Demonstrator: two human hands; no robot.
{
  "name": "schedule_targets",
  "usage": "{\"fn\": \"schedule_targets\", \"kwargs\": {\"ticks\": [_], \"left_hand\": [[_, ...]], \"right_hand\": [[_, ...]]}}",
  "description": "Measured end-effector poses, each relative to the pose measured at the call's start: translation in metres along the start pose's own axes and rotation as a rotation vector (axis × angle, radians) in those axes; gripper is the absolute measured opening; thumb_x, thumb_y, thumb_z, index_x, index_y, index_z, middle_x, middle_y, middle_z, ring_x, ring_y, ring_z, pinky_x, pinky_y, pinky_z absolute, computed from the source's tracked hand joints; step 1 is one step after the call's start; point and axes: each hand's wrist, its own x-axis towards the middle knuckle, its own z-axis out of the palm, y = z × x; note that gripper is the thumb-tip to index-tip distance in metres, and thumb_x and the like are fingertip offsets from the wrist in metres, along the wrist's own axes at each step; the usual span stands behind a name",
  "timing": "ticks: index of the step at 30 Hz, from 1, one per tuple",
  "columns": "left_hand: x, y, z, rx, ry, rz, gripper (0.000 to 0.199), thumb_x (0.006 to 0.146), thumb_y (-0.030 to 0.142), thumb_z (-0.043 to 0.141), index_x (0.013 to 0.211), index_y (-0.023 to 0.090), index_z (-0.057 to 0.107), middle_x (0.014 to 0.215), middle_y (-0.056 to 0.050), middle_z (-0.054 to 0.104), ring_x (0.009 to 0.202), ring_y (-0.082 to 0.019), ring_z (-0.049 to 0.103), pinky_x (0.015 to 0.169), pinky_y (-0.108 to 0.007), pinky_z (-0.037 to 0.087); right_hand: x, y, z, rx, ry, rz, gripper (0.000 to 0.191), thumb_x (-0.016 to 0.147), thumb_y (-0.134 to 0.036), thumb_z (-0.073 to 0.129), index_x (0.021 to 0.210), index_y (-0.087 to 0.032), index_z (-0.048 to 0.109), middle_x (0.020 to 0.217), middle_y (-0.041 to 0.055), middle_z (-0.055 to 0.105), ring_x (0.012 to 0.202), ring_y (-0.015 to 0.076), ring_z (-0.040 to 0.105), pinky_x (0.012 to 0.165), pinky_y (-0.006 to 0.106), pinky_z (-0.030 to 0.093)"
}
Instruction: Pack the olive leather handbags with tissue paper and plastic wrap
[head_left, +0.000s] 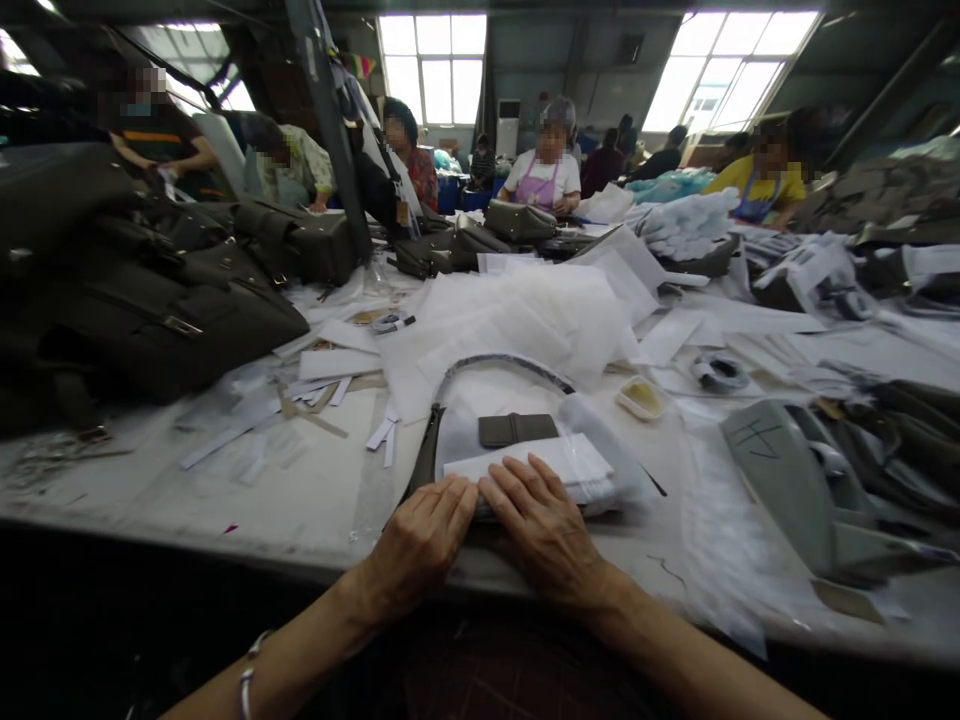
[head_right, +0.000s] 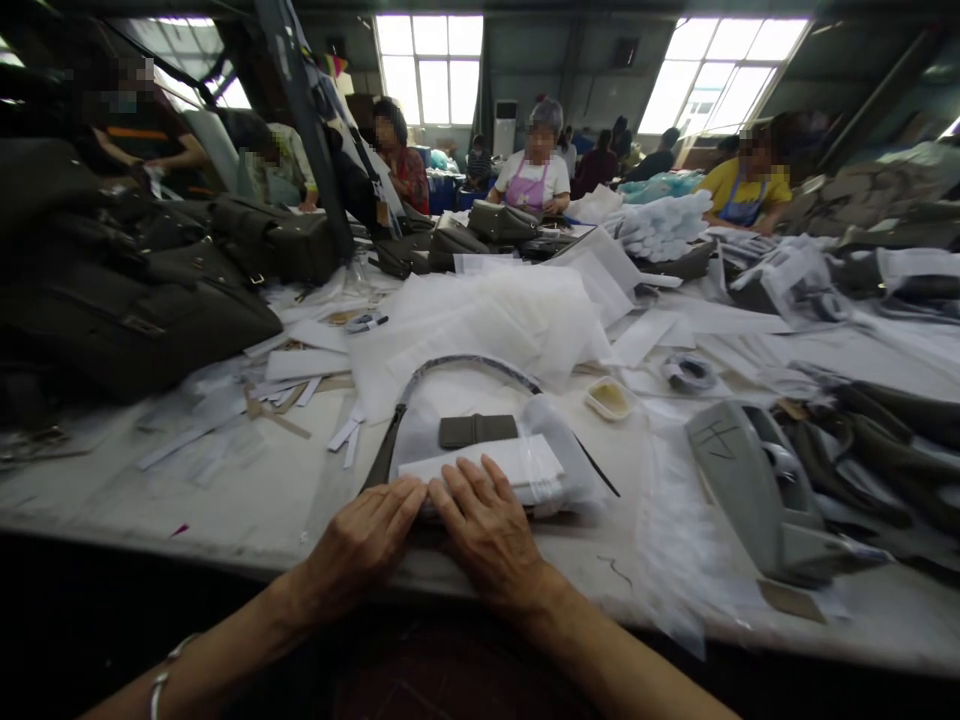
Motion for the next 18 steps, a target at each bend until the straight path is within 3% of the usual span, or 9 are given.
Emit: {"fn": "schedule_targets", "kwargs": {"ticks": [4, 9, 12, 14, 18], "left_hand": [[0.0, 0.002, -0.001, -0.004, 0.006, -0.048, 0.036, 0.096, 0.007, 0.034, 0.123, 0.005, 0.057, 0.114, -0.017, 0.067, 0.106, -0.024, 0.065, 0.09, -0.036, 0.054], [-0.007, 0.009, 0.007, 0.055, 0.011, -0.071, 0.036, 0.097, 0.008, 0.035, 0.127, 0.006, 0.055, 0.12, -0.017, 0.065, 0.118, -0.025, 0.059, 0.099, -0.039, 0.05], [-0.006, 0.009, 0.012, 0.083, 0.024, -0.086, 0.035, 0.095, 0.006, 0.037, 0.125, 0.007, 0.056, 0.117, -0.016, 0.066, 0.113, -0.025, 0.061, 0.096, -0.04, 0.05], [-0.004, 0.006, 0.013, 0.082, 0.05, -0.07, 0.034, 0.093, 0.004, 0.039, 0.122, 0.007, 0.056, 0.113, -0.016, 0.067, 0.108, -0.025, 0.064, 0.092, -0.039, 0.052], [0.001, -0.003, 0.011, 0.03, 0.104, -0.03, 0.035, 0.089, 0.003, 0.041, 0.12, 0.009, 0.056, 0.105, -0.014, 0.07, 0.096, -0.021, 0.068, 0.086, -0.033, 0.055]], "right_hand": [[0.001, 0.009, 0.012, -0.025, 0.023, -0.018, 0.036, 0.09, -0.016, 0.055, 0.126, -0.014, 0.058, 0.122, 0.0119, 0.067, 0.117, 0.0291, 0.056, 0.107, 0.049, 0.038], [0.012, 0.016, 0.005, 0.03, 0.036, -0.099, 0.032, 0.086, -0.018, 0.057, 0.118, -0.015, 0.06, 0.111, 0.0112, 0.069, 0.105, 0.0268, 0.059, 0.093, 0.045, 0.045], [0.021, 0.014, -0.001, 0.038, -0.038, -0.062, 0.023, 0.085, -0.018, 0.061, 0.108, -0.018, 0.062, 0.101, 0.0079, 0.07, 0.092, 0.0248, 0.059, 0.084, 0.041, 0.046], [0.023, 0.01, -0.001, 0.026, -0.077, -0.028, 0.022, 0.084, -0.019, 0.062, 0.106, -0.018, 0.063, 0.102, 0.0074, 0.07, 0.092, 0.0252, 0.059, 0.085, 0.041, 0.046], [0.013, 0.002, 0.005, -0.038, -0.003, -0.003, 0.039, 0.088, -0.018, 0.056, 0.126, -0.014, 0.056, 0.121, 0.0112, 0.067, 0.114, 0.0298, 0.055, 0.104, 0.048, 0.037]]}}
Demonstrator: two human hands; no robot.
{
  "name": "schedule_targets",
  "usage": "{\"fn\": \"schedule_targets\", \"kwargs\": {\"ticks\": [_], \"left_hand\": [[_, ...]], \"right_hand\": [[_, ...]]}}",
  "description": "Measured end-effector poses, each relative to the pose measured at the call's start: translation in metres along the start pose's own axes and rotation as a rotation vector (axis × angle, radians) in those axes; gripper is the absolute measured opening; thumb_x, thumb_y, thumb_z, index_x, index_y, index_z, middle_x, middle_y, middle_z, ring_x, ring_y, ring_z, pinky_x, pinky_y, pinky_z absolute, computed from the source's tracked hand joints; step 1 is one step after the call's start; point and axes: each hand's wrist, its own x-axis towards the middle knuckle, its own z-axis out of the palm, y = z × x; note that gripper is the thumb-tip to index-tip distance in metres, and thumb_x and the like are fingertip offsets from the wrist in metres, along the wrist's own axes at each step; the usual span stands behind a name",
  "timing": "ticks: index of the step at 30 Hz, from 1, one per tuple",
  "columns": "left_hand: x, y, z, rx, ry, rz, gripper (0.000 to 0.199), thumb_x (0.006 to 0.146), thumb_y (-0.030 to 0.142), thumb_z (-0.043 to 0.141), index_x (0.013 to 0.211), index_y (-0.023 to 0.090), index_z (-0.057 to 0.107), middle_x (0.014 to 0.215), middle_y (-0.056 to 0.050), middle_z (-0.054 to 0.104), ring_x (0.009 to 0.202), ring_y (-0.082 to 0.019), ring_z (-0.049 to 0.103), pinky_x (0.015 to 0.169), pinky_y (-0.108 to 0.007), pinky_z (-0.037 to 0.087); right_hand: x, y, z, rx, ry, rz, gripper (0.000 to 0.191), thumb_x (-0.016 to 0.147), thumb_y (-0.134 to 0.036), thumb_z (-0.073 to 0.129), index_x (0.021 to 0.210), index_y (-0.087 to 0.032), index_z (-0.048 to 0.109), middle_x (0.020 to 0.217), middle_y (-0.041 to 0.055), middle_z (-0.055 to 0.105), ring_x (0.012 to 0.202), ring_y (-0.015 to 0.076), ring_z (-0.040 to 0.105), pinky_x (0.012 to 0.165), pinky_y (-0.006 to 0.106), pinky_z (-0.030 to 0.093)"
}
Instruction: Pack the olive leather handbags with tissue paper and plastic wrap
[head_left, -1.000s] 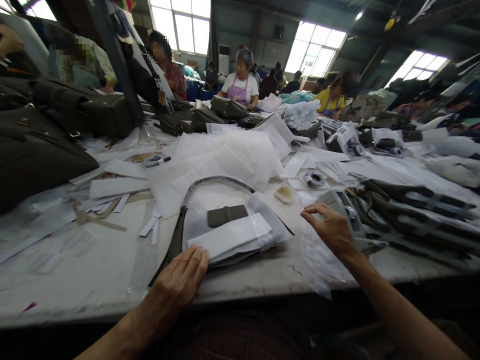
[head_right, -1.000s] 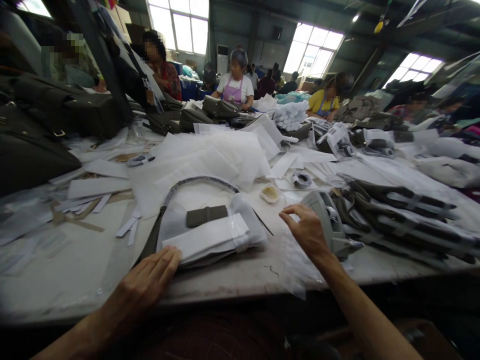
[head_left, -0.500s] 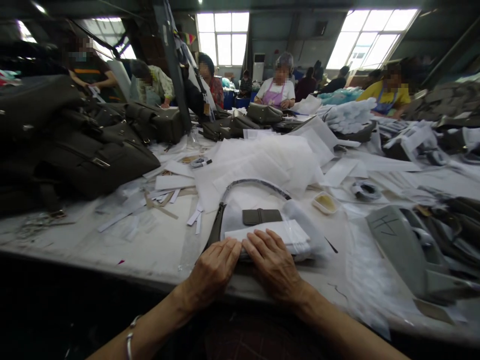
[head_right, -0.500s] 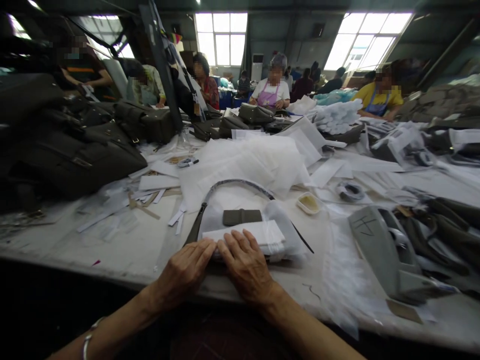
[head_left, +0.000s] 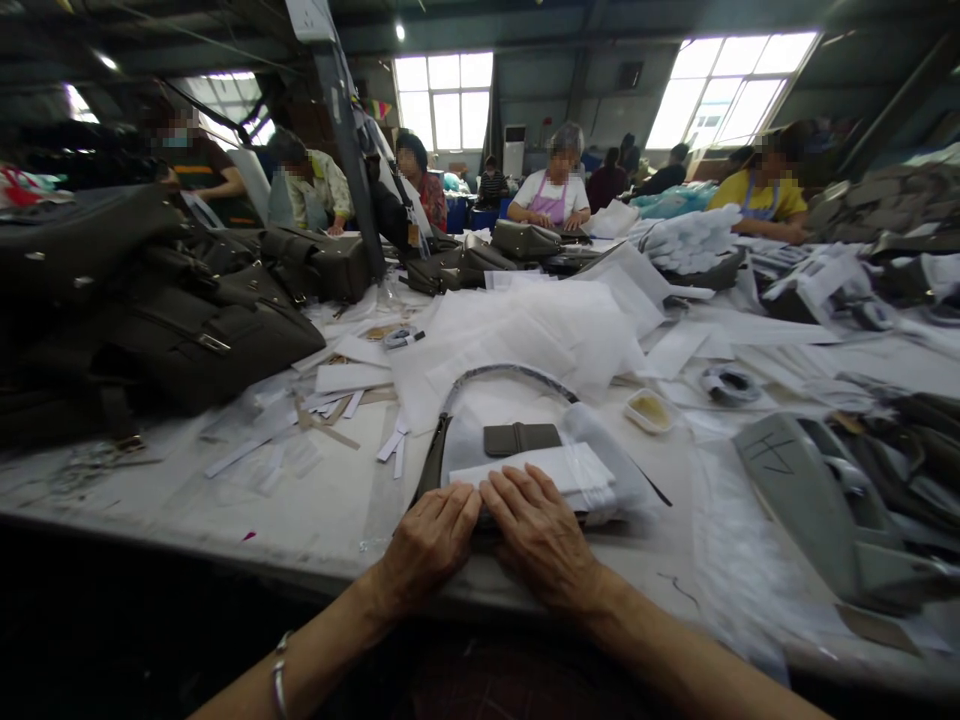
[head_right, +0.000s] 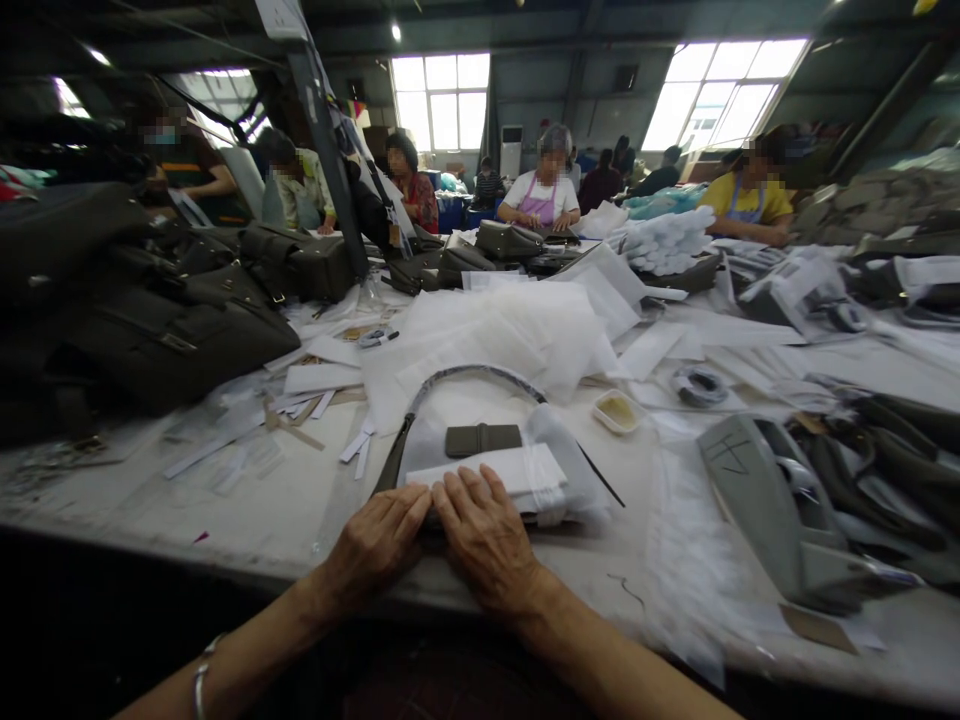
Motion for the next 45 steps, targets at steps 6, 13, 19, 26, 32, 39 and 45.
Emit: {"fn": "schedule_targets", "kwargs": {"ticks": [6, 13, 19, 26, 32, 39, 45], "left_hand": [[0.009, -0.011, -0.007, -0.097, -0.029, -0.006, 0.044, 0.085, 0.005, 0.042, 0.127, 0.012, 0.053, 0.106, -0.012, 0.07, 0.098, -0.02, 0.068, 0.088, -0.032, 0.055], [0.005, -0.005, -0.004, 0.066, -0.026, -0.026, 0.035, 0.094, 0.015, 0.041, 0.126, 0.01, 0.056, 0.113, -0.015, 0.069, 0.105, -0.025, 0.065, 0.094, -0.036, 0.048], [0.005, -0.005, 0.002, 0.05, 0.039, 0.005, 0.03, 0.096, 0.007, 0.041, 0.118, 0.012, 0.06, 0.105, -0.011, 0.071, 0.097, -0.022, 0.067, 0.089, -0.033, 0.047], [0.003, -0.004, 0.003, -0.017, 0.066, -0.024, 0.024, 0.098, 0.011, 0.046, 0.115, 0.011, 0.062, 0.104, -0.01, 0.072, 0.097, -0.022, 0.067, 0.091, -0.034, 0.045], [-0.001, -0.004, 0.006, -0.031, 0.067, -0.044, 0.025, 0.098, 0.011, 0.046, 0.117, 0.011, 0.063, 0.106, -0.011, 0.072, 0.098, -0.023, 0.067, 0.092, -0.035, 0.045], [0.0, -0.004, 0.006, -0.033, 0.064, -0.031, 0.025, 0.098, 0.01, 0.047, 0.117, 0.008, 0.062, 0.106, -0.013, 0.072, 0.097, -0.024, 0.067, 0.089, -0.036, 0.045], [-0.005, -0.004, 0.01, -0.036, 0.068, -0.039, 0.024, 0.098, 0.012, 0.048, 0.117, 0.009, 0.063, 0.107, -0.012, 0.071, 0.097, -0.024, 0.067, 0.089, -0.036, 0.045]], "right_hand": [[0.002, 0.002, 0.009, -0.086, 0.064, 0.01, 0.035, 0.097, -0.015, 0.045, 0.131, -0.015, 0.053, 0.121, 0.0106, 0.066, 0.116, 0.028, 0.054, 0.108, 0.048, 0.034], [0.014, 0.013, 0.013, -0.027, -0.012, -0.002, 0.016, 0.101, -0.019, 0.042, 0.102, -0.018, 0.059, 0.097, 0.0066, 0.067, 0.094, 0.0209, 0.059, 0.095, 0.039, 0.044], [0.007, 0.012, -0.008, 0.124, -0.023, 0.033, 0.018, 0.097, -0.023, 0.051, 0.113, -0.018, 0.058, 0.11, 0.0075, 0.068, 0.106, 0.0227, 0.058, 0.101, 0.041, 0.042], [-0.077, 0.077, -0.091, 0.16, 0.259, 0.486, 0.008, 0.093, -0.023, 0.061, 0.09, -0.024, 0.068, 0.083, 0.0028, 0.07, 0.081, 0.0189, 0.065, 0.077, 0.034, 0.049], [-0.173, 0.127, -0.136, 0.241, -0.073, 1.177, 0.03, 0.071, -0.053, 0.071, 0.076, -0.023, 0.071, 0.073, 0.003, 0.072, 0.067, 0.0222, 0.066, 0.064, 0.032, 0.05], [-0.197, 0.12, -0.12, 0.302, -0.418, 1.229, 0.022, 0.067, -0.042, 0.068, 0.075, -0.022, 0.069, 0.071, 0.0, 0.069, 0.07, 0.0201, 0.063, 0.065, 0.028, 0.047], [-0.197, 0.137, -0.139, 0.311, -0.322, 1.196, 0.041, 0.076, -0.06, 0.058, 0.071, -0.022, 0.071, 0.069, 0.0013, 0.069, 0.069, 0.0218, 0.063, 0.065, 0.03, 0.049]]}}
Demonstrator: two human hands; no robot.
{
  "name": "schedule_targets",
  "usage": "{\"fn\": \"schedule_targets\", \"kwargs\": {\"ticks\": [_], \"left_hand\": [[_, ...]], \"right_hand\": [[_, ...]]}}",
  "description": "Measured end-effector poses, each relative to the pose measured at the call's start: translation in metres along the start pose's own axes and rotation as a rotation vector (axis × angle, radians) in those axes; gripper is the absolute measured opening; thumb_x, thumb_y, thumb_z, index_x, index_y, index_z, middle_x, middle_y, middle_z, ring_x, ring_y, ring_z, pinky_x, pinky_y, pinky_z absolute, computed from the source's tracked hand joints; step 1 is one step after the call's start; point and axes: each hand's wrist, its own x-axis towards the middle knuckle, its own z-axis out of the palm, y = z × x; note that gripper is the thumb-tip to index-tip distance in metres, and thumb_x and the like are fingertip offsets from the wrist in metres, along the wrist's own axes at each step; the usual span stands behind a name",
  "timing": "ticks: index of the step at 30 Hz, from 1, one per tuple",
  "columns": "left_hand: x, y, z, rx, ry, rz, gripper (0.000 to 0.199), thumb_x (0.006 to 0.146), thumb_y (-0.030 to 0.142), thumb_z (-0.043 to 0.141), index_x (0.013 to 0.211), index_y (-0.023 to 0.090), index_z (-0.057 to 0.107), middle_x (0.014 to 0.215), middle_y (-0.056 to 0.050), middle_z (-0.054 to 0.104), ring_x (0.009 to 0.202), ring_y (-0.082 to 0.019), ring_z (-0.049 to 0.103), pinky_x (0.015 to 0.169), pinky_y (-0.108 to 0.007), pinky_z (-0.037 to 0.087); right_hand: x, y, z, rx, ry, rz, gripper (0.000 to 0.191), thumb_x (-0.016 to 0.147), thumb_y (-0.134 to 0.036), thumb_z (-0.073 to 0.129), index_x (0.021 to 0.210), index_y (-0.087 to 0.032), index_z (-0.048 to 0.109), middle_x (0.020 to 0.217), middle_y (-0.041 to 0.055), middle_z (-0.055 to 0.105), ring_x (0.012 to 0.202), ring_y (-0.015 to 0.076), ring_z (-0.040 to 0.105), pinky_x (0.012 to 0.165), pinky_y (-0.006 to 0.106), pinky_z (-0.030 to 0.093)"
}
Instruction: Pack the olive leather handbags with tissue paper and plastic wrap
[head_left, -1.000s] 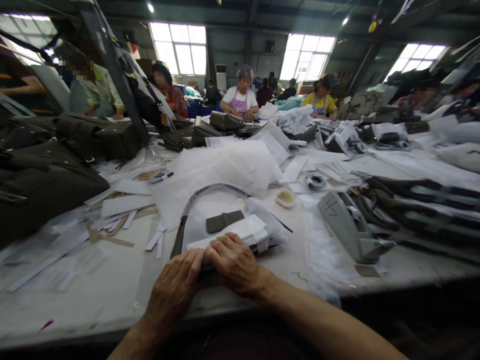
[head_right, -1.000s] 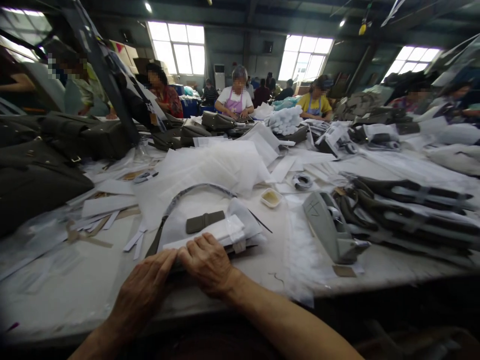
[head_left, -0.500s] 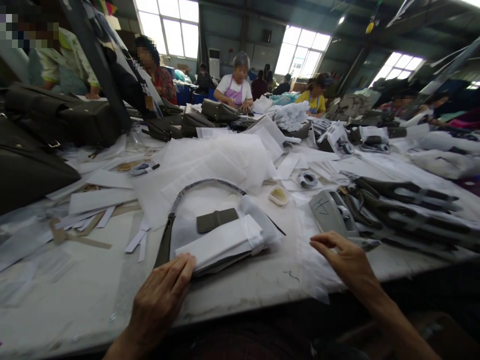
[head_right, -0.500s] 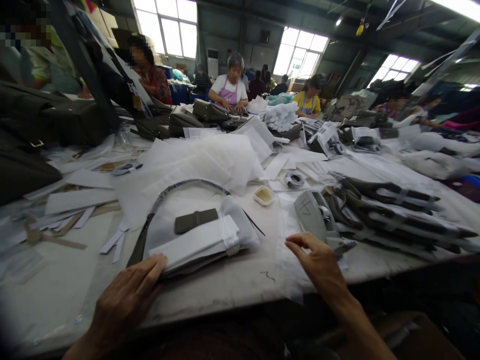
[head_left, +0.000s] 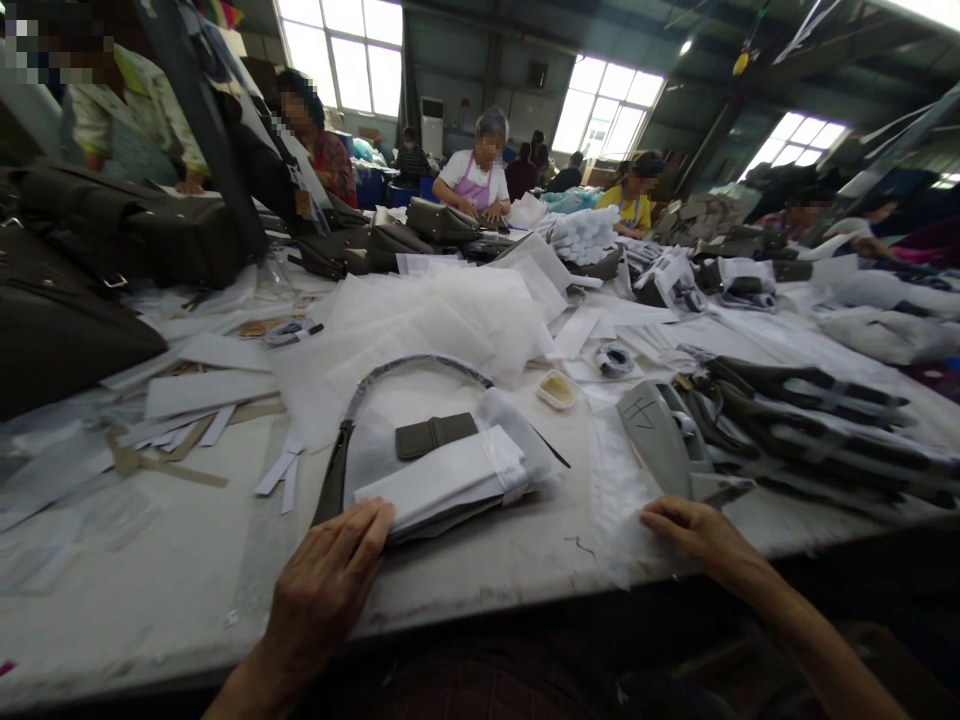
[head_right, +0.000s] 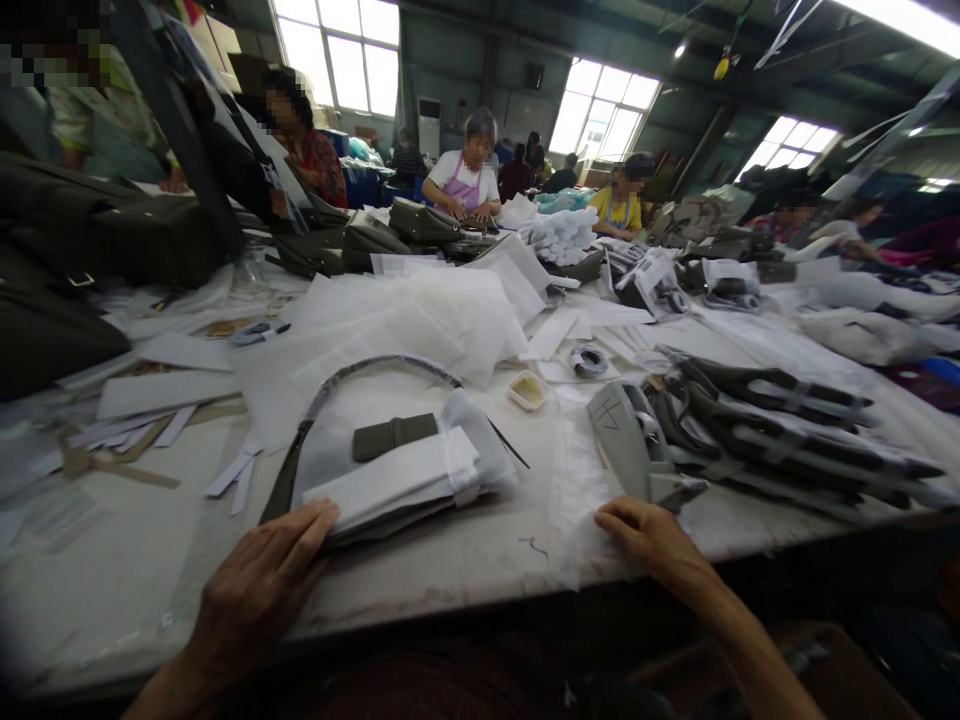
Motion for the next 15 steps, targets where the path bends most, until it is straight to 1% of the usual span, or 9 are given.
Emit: {"fn": "schedule_targets", "kwargs": {"ticks": [3, 4, 6, 8, 9, 11, 12, 14, 15], "left_hand": [[-0.001, 0.001, 0.001, -0.006, 0.01, -0.014, 0.024, 0.098, 0.012, 0.049, 0.118, 0.01, 0.063, 0.107, -0.012, 0.071, 0.099, -0.024, 0.067, 0.09, -0.036, 0.045], [-0.001, 0.002, 0.0, -0.012, 0.008, -0.023, 0.025, 0.097, 0.011, 0.049, 0.118, 0.011, 0.063, 0.108, -0.012, 0.071, 0.1, -0.024, 0.066, 0.091, -0.036, 0.045], [-0.001, 0.005, -0.002, -0.028, 0.0, -0.046, 0.025, 0.097, 0.01, 0.048, 0.118, 0.011, 0.062, 0.108, -0.011, 0.071, 0.102, -0.023, 0.066, 0.091, -0.034, 0.046], [-0.001, 0.007, -0.003, -0.047, -0.007, -0.067, 0.026, 0.097, 0.009, 0.047, 0.118, 0.012, 0.062, 0.109, -0.01, 0.071, 0.104, -0.022, 0.066, 0.091, -0.033, 0.047], [-0.002, 0.007, -0.004, -0.055, -0.012, -0.076, 0.026, 0.097, 0.009, 0.046, 0.118, 0.012, 0.062, 0.109, -0.01, 0.071, 0.105, -0.021, 0.066, 0.091, -0.033, 0.047], [-0.003, 0.008, -0.003, -0.067, -0.023, -0.088, 0.026, 0.098, 0.01, 0.046, 0.119, 0.013, 0.061, 0.11, -0.01, 0.071, 0.106, -0.021, 0.065, 0.091, -0.033, 0.048], [-0.004, 0.008, -0.002, -0.07, -0.027, -0.092, 0.026, 0.098, 0.011, 0.046, 0.119, 0.013, 0.061, 0.11, -0.01, 0.071, 0.106, -0.021, 0.065, 0.091, -0.033, 0.049], [-0.005, 0.007, -0.002, -0.071, -0.024, -0.095, 0.025, 0.098, 0.013, 0.047, 0.12, 0.013, 0.061, 0.11, -0.01, 0.071, 0.106, -0.021, 0.065, 0.09, -0.033, 0.05], [-0.005, 0.007, -0.002, -0.071, -0.02, -0.095, 0.025, 0.098, 0.013, 0.048, 0.12, 0.013, 0.061, 0.11, -0.01, 0.071, 0.106, -0.021, 0.065, 0.089, -0.033, 0.051]], "right_hand": [[-0.007, -0.014, -0.023, 0.018, 0.143, 0.01, 0.05, 0.071, -0.07, 0.059, 0.076, -0.023, 0.074, 0.079, 0.0045, 0.073, 0.075, 0.0256, 0.066, 0.069, 0.033, 0.052], [-0.01, -0.025, -0.028, 0.032, 0.151, 0.01, 0.052, 0.069, -0.072, 0.06, 0.08, -0.024, 0.075, 0.086, 0.0057, 0.075, 0.079, 0.0271, 0.067, 0.071, 0.033, 0.053], [-0.017, -0.054, -0.031, 0.077, 0.058, -0.021, 0.053, 0.07, -0.073, 0.061, 0.086, -0.025, 0.077, 0.096, 0.0067, 0.076, 0.088, 0.0289, 0.068, 0.075, 0.033, 0.054], [-0.026, -0.093, -0.018, 0.141, -0.176, -0.102, 0.051, 0.075, -0.072, 0.06, 0.085, -0.025, 0.076, 0.092, 0.0064, 0.075, 0.089, 0.0269, 0.068, 0.077, 0.03, 0.053], [-0.031, -0.114, -0.006, 0.185, -0.318, -0.151, 0.051, 0.078, -0.072, 0.057, 0.082, -0.025, 0.074, 0.084, 0.0057, 0.073, 0.081, 0.0239, 0.066, 0.072, 0.028, 0.053], [-0.044, -0.158, 0.028, 0.337, -0.622, -0.21, 0.053, 0.084, -0.071, 0.053, 0.074, -0.021, 0.067, 0.07, 0.0023, 0.063, 0.066, 0.0157, 0.057, 0.063, 0.023, 0.048], [-0.051, -0.179, 0.048, 0.443, -0.767, -0.212, 0.052, 0.084, -0.069, 0.055, 0.074, -0.02, 0.064, 0.066, -0.0004, 0.057, 0.061, 0.0118, 0.05, 0.057, 0.02, 0.043], [-0.063, -0.215, 0.085, 0.649, -1.1, -0.197, 0.051, 0.077, -0.068, 0.067, 0.077, -0.017, 0.061, 0.06, -0.0053, 0.045, 0.053, 0.0062, 0.036, 0.048, 0.017, 0.029], [-0.066, -0.231, 0.101, 0.721, -1.219, -0.171, 0.052, 0.073, -0.067, 0.072, 0.079, -0.016, 0.061, 0.06, -0.0059, 0.044, 0.052, 0.005, 0.033, 0.047, 0.017, 0.026]]}}
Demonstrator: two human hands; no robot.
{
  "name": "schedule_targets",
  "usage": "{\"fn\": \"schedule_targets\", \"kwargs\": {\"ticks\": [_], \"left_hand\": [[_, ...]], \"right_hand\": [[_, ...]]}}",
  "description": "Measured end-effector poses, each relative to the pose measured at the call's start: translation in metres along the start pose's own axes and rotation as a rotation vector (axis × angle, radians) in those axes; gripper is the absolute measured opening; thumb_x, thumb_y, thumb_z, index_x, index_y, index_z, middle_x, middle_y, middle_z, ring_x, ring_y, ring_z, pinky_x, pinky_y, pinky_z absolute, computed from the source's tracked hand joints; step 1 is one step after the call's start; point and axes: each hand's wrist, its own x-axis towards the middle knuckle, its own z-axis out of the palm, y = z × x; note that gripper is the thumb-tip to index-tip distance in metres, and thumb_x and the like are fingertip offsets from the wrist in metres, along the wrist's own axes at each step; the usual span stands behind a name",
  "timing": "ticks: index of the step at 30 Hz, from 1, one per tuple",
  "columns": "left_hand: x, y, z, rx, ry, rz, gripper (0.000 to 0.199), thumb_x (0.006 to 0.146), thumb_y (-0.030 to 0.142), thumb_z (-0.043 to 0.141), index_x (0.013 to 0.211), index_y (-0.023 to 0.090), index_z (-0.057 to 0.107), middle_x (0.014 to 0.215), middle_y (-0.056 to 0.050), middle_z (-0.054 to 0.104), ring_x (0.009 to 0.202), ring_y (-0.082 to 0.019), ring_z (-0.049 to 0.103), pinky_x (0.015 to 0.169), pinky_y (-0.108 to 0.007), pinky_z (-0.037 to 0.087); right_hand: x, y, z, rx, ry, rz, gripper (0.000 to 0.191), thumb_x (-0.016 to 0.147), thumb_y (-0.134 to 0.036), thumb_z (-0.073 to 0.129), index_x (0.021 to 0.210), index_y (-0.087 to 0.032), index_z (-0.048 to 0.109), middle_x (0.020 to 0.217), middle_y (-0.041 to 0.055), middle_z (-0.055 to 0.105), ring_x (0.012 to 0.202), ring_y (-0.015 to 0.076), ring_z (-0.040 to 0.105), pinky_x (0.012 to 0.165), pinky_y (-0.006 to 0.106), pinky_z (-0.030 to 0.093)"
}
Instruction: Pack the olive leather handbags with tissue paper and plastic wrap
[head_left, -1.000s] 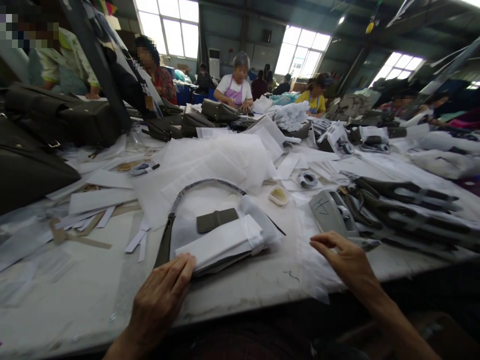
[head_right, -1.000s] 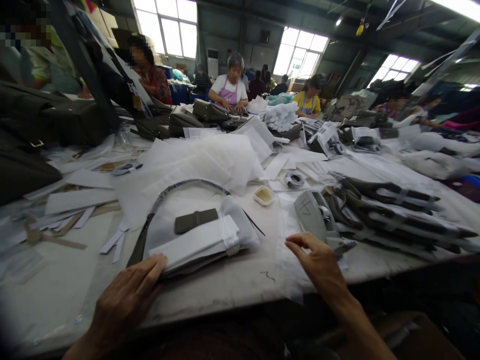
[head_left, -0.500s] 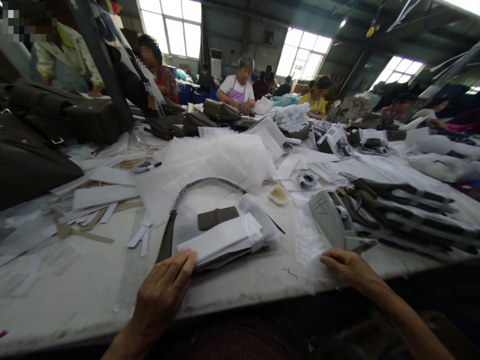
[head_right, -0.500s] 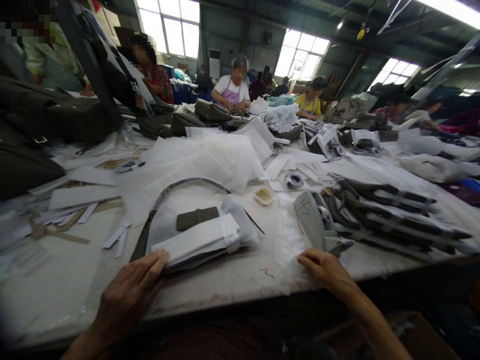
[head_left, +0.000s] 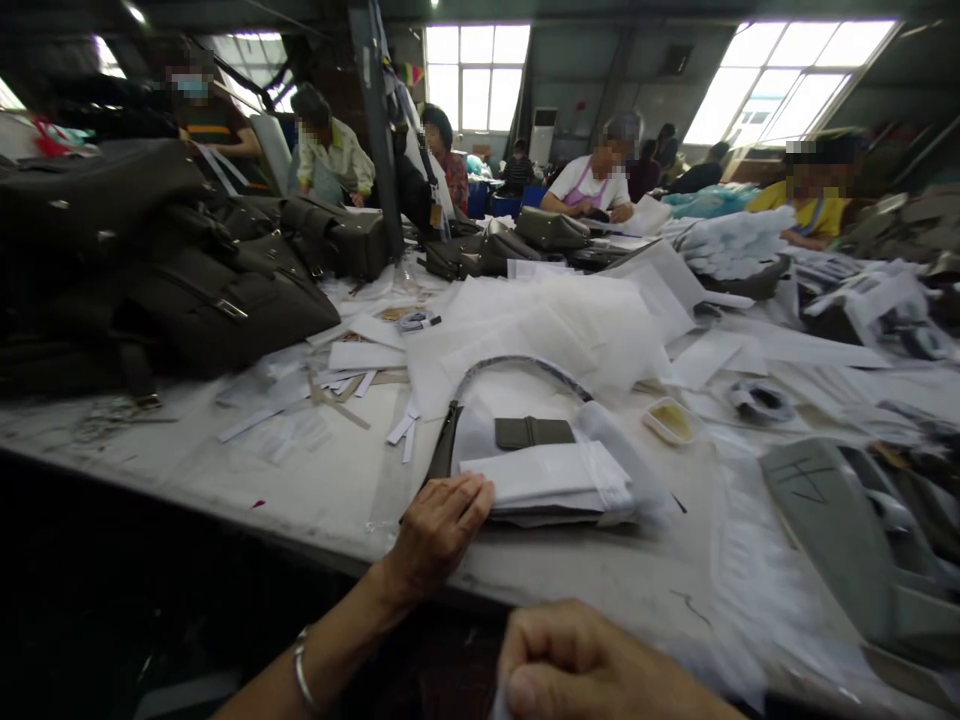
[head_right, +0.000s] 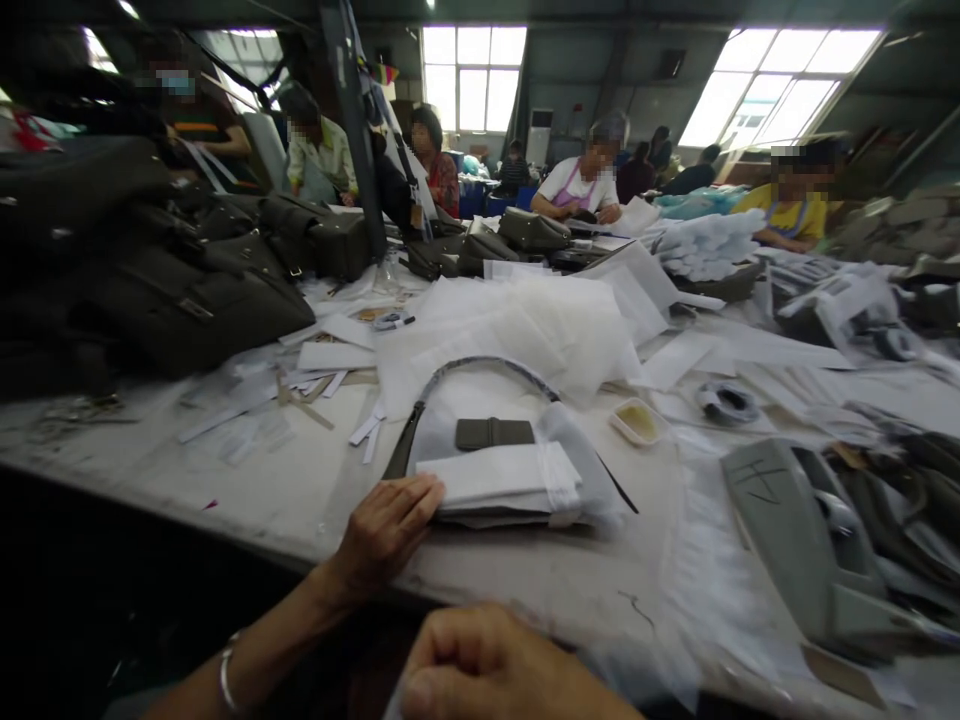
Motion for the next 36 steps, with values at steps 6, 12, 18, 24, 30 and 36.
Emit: {"fn": "schedule_targets", "kwargs": {"ticks": [6, 12, 18, 24, 30, 36], "left_hand": [[-0.002, 0.002, -0.001, -0.103, 0.071, -0.08, 0.029, 0.1, 0.019, 0.039, 0.117, 0.011, 0.061, 0.103, -0.012, 0.072, 0.099, -0.022, 0.068, 0.083, -0.035, 0.056], [-0.005, 0.002, 0.003, -0.101, 0.021, -0.073, 0.03, 0.096, 0.011, 0.046, 0.124, 0.011, 0.056, 0.105, -0.014, 0.071, 0.102, -0.022, 0.067, 0.085, -0.036, 0.056], [-0.007, 0.001, 0.004, -0.107, 0.078, -0.097, 0.043, 0.095, 0.008, 0.046, 0.137, 0.004, 0.043, 0.111, -0.016, 0.07, 0.109, -0.023, 0.064, 0.088, -0.036, 0.056], [-0.012, 0.001, 0.005, -0.128, 0.016, -0.088, 0.05, 0.094, 0.006, 0.051, 0.143, 0.013, 0.043, 0.117, -0.014, 0.067, 0.116, -0.022, 0.06, 0.092, -0.036, 0.053], [-0.009, 0.002, 0.004, -0.08, -0.006, -0.094, 0.04, 0.096, 0.007, 0.049, 0.134, 0.018, 0.055, 0.112, -0.012, 0.067, 0.109, -0.021, 0.063, 0.088, -0.034, 0.055], [-0.011, 0.003, 0.005, -0.079, 0.002, -0.11, 0.037, 0.095, 0.007, 0.051, 0.131, 0.017, 0.057, 0.111, -0.013, 0.066, 0.111, -0.021, 0.062, 0.088, -0.034, 0.054]], "right_hand": [[0.065, -0.045, -0.016, 0.062, -0.042, -0.106, 0.047, 0.072, -0.061, 0.074, 0.081, -0.017, 0.059, 0.06, -0.0025, 0.06, 0.049, 0.0088, 0.051, 0.051, 0.021, 0.042], [0.112, -0.086, -0.112, -0.458, 0.58, -0.29, 0.016, 0.067, -0.032, 0.078, 0.069, -0.018, 0.071, 0.057, -0.0034, 0.06, 0.05, 0.0101, 0.054, 0.05, 0.022, 0.043], [0.159, -0.084, -0.149, -0.371, 0.647, -0.241, 0.016, 0.069, -0.028, 0.074, 0.068, -0.019, 0.061, 0.059, -0.0007, 0.063, 0.055, 0.0147, 0.064, 0.055, 0.027, 0.054], [0.188, -0.076, -0.166, -0.457, 0.69, -0.261, 0.016, 0.07, -0.029, 0.071, 0.074, -0.016, 0.064, 0.07, 0.002, 0.069, 0.068, 0.0162, 0.065, 0.069, 0.03, 0.055], [0.19, -0.081, -0.168, -0.694, 0.753, -0.293, 0.039, 0.075, -0.021, 0.068, 0.113, -0.013, 0.065, 0.115, 0.0122, 0.07, 0.096, 0.0207, 0.067, 0.092, 0.035, 0.049], [0.149, -0.097, -0.148, -0.968, 0.746, -0.31, 0.021, 0.086, -0.025, 0.057, 0.1, -0.018, 0.07, 0.101, 0.0077, 0.073, 0.087, 0.0217, 0.066, 0.089, 0.037, 0.046]]}}
